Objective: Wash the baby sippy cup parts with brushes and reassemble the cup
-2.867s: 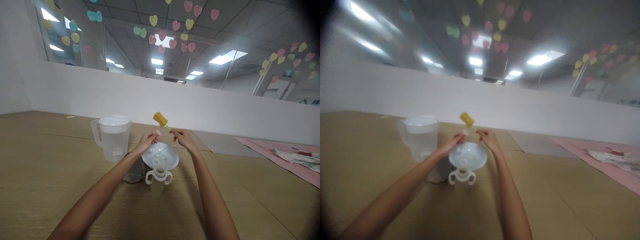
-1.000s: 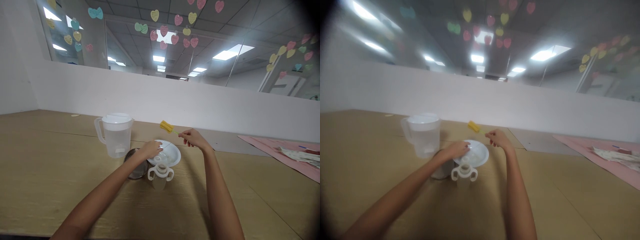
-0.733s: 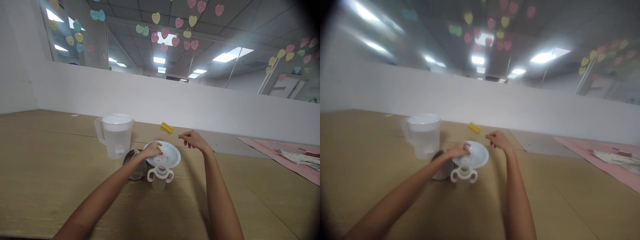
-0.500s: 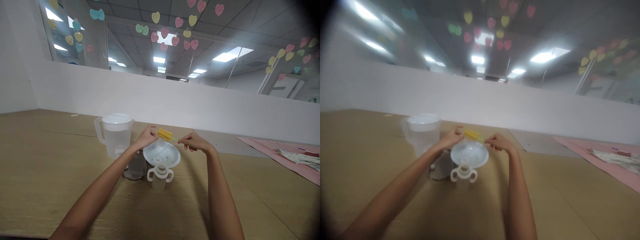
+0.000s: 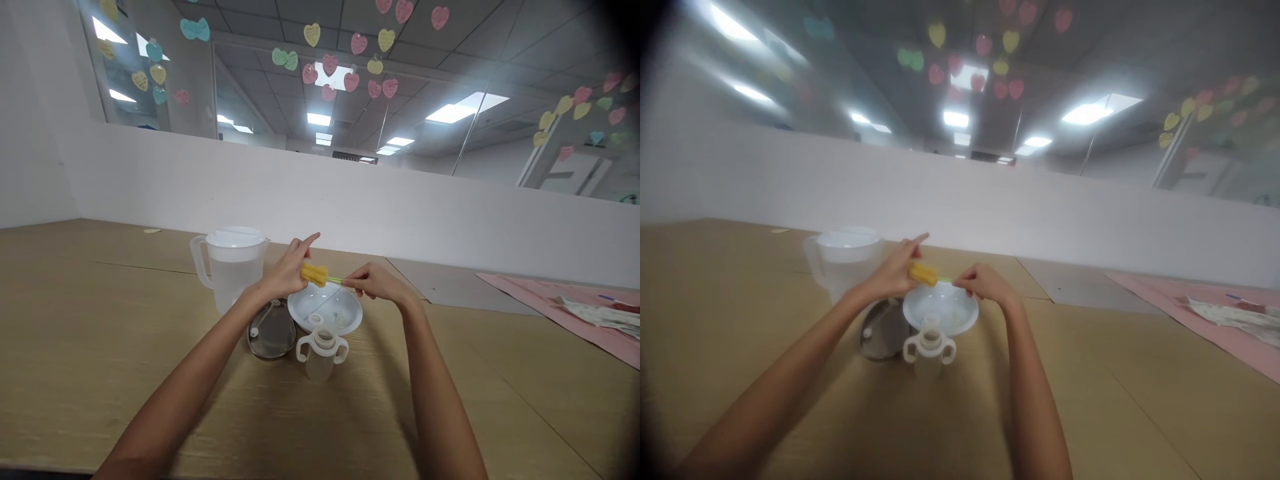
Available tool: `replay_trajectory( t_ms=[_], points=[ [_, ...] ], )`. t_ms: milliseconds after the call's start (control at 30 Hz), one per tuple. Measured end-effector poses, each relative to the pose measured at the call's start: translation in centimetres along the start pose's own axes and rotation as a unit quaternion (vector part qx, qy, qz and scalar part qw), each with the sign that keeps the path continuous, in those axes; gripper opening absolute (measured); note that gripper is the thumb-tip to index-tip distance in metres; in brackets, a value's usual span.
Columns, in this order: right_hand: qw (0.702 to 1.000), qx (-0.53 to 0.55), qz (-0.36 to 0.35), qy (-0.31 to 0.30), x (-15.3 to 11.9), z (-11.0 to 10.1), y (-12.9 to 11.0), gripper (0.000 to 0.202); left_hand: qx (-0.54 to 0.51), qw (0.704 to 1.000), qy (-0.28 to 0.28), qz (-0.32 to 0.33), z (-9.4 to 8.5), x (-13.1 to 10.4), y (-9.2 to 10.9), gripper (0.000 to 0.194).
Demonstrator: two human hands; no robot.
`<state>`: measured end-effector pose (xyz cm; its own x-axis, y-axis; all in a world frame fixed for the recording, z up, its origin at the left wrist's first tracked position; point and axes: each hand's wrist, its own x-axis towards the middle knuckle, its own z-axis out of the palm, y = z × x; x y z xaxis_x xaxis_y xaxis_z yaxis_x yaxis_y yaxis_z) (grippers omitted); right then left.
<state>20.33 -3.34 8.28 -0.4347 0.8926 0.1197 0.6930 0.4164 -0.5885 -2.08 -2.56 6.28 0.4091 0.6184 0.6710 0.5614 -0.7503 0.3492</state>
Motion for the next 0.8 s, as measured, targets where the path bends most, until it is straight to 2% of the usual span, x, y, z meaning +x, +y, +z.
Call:
replay_trajectory(
  t_ms=[100,167,233,333,400,467,533,667,800],
  points=[
    [0.999,-0.03,-0.025,0.016,0.2,0.3,-0.3,0.032,-0.046,0.995,-0.087,0.021,0.4,-0.5,0.6,0.086],
    [0.999,-0.03,-0.03,0.006,0.0,0.1,-0.3,0.031,-0.084,0.99,-0.116,0.008,0.5,-0.7,0.8,0.087],
    [1.0,0.007,-0.029,0.002,-0.3,-0.3,-0.2,0.033,-0.127,0.988,-0.083,-0.032,0.4,-0.7,0.8,0.08],
    [0.995,0.086,-0.025,0.038,-1.0,-1.0,-0.2,0.04,-0.188,0.976,-0.021,-0.105,0.2,-0.3,0.5,0.052],
    [0.993,0.103,-0.024,0.058,-1.4,-1.4,-0.2,0.043,-0.21,0.968,-0.041,-0.13,0.1,0.0,0.3,0.04],
    [0.994,0.091,-0.022,0.056,-1.5,-1.5,-0.2,0.043,-0.207,0.967,-0.073,-0.132,0.1,0.0,0.4,0.037],
    [0.996,0.07,-0.015,0.048,-1.5,-1.6,0.2,0.042,-0.189,0.97,-0.076,-0.131,-0.1,-0.1,0.7,0.038],
    [0.998,0.04,-0.012,0.042,-1.4,-1.8,0.9,0.04,-0.173,0.969,-0.092,-0.152,-0.7,-0.4,1.3,0.055],
    [0.999,0.033,-0.005,0.02,-1.4,-1.9,0.9,0.037,-0.156,0.973,-0.099,-0.141,-1.5,-0.2,1.1,0.043]
  ],
)
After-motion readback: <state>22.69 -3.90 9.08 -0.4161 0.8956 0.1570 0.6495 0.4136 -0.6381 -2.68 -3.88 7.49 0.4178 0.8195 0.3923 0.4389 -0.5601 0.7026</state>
